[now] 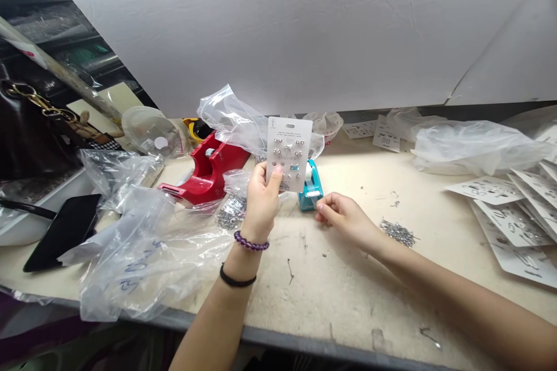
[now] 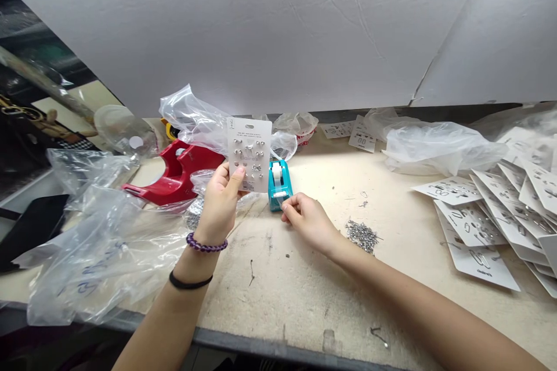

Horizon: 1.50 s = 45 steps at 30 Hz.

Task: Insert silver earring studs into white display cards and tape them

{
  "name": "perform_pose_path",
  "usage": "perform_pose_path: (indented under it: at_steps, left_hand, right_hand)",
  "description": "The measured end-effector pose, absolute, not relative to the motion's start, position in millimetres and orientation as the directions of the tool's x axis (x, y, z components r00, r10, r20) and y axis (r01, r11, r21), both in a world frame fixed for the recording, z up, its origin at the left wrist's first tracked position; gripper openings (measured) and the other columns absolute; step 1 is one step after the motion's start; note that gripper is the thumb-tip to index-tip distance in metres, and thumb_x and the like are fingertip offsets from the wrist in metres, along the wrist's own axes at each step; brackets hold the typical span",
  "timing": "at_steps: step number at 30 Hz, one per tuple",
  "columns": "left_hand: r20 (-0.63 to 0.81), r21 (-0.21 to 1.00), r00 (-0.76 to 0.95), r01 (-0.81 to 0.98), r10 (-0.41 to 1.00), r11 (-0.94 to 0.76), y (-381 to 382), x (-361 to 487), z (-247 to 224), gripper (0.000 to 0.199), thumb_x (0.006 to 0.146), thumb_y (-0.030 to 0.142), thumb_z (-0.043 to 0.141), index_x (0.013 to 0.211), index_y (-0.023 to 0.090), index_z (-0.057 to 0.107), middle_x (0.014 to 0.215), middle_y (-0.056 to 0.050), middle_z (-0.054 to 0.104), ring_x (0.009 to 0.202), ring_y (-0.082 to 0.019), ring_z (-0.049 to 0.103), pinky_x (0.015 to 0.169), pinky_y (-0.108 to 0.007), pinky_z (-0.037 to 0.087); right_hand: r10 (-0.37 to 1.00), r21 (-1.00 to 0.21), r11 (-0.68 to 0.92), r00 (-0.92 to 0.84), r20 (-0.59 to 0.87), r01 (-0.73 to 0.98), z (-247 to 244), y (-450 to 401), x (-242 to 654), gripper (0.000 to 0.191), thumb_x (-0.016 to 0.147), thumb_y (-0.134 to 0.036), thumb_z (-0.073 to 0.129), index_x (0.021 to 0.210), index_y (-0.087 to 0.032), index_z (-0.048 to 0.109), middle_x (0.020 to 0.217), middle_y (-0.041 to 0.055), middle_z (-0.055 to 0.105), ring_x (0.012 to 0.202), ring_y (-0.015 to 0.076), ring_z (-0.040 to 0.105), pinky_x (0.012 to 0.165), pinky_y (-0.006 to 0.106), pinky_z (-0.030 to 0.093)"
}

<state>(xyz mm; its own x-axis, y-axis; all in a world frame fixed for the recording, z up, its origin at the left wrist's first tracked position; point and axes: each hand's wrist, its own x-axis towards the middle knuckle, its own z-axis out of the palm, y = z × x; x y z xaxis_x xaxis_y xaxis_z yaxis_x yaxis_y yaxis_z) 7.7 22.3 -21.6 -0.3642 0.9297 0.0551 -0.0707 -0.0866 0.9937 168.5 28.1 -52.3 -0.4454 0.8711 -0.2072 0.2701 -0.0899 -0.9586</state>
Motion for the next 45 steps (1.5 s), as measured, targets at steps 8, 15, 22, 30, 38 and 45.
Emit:
perform_pose_path:
  at_steps: [8,15,22,30,38,45]
  left_hand:
    - [0.039,0.99,-0.366,-0.11,0.93,-0.085,22.4,11.7,-20.8,0.028,0.075,0.034,0.056,0.094,0.016,0.049,0.093,-0.005,0.061,0.076,-0.013,0.059,0.061,-0.023,0.047]
    - [-0.063,0.987,-0.358,-0.159,0.932,0.006,21.7,13.1,-19.8,0.029,0.072,0.036,0.057,0.091,0.016,0.048,0.088,-0.004,0.062,0.069,-0.011,0.059,0.058,-0.021,0.046]
    - [-0.097,0.928,-0.218,-0.373,0.971,0.009,14.8,16.4,-8.7,0.027,0.066,0.017,0.054,0.093,0.015,0.047,0.087,-0.003,0.062,0.076,-0.012,0.059,0.065,-0.024,0.048]
    - [-0.017,0.96,-0.015,-0.281,1.0,0.012,0.2,32.8,-7.7,0.032,0.078,0.016,0.049,0.109,0.018,0.041,0.112,-0.008,0.056,0.099,-0.018,0.056,0.08,-0.033,0.049]
    - [0.014,0.987,0.048,-0.162,0.999,-0.006,-1.2,38.4,-15.4,0.029,0.085,0.021,0.044,0.113,0.018,0.037,0.109,-0.009,0.056,0.095,-0.018,0.057,0.082,-0.036,0.049]
    - [0.027,0.999,0.043,-0.047,0.999,-0.025,-3.6,40.7,-15.4,0.03,0.087,0.026,0.042,0.116,0.018,0.036,0.109,-0.008,0.055,0.097,-0.017,0.055,0.083,-0.035,0.049]
  right_hand:
    - [0.861,-0.891,0.155,-0.5,-0.09,0.427,-50.5,28.0,172.1,0.014,0.086,-0.027,0.035,0.078,-0.017,0.042,0.068,0.0013,0.058,0.061,0.0118,0.053,0.061,0.027,0.042]
    - [0.826,-0.879,0.197,-0.557,-0.09,0.434,-55.8,31.5,173.6,0.01,0.083,-0.017,0.037,0.074,-0.018,0.04,0.07,0.0025,0.056,0.064,0.0121,0.052,0.063,0.028,0.041]
    - [0.722,-0.957,0.109,-0.684,-0.109,0.268,-37.7,31.5,191.9,0.014,0.086,-0.028,0.039,0.082,-0.017,0.045,0.078,0.0022,0.054,0.071,0.0116,0.051,0.068,0.028,0.043]
    - [0.742,-0.671,0.604,-0.61,0.278,0.43,27.1,31.4,226.0,0.014,0.085,-0.031,0.045,0.083,-0.02,0.053,0.089,0.0047,0.054,0.082,0.0151,0.05,0.07,0.029,0.042]
    - [0.621,-0.363,0.751,-0.776,0.108,0.551,42.5,56.2,202.5,0.017,0.086,-0.026,0.043,0.077,-0.016,0.054,0.083,0.0044,0.054,0.072,0.0137,0.047,0.059,0.026,0.035]
    - [0.633,-0.289,0.752,-0.772,0.067,0.592,35.5,64.4,189.2,0.02,0.086,-0.029,0.042,0.077,-0.014,0.053,0.081,0.0046,0.055,0.072,0.0137,0.048,0.06,0.025,0.034]
